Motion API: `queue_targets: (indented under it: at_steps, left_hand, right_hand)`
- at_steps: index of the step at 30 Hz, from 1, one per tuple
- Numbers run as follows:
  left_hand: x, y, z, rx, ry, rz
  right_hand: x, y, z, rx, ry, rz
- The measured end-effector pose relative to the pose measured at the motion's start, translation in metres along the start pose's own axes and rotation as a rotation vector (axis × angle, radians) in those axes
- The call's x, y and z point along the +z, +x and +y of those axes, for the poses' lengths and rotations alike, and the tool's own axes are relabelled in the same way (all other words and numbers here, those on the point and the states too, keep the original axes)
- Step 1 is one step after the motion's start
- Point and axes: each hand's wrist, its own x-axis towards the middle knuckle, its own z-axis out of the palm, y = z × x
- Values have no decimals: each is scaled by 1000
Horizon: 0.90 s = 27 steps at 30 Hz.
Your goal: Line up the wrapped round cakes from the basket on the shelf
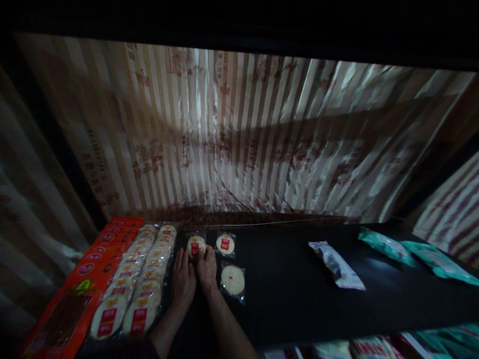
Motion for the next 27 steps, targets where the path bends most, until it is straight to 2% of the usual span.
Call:
queue_targets:
  at_steps: [5,9,17,27]
  left_hand:
    - [6,12,-2,-33,-19,39]
    - [9,17,-1,-39,19,87]
    - [9,25,-5,-64,107,21]
    - [17,35,-10,13,203,-21]
  right_hand:
    - [12,13,1,-95,63,-33]
    - [20,25,3,-86,37,-50]
    - [31,35,-7,-62,-84,-44]
    - [32,43,-17,7,-216,-79]
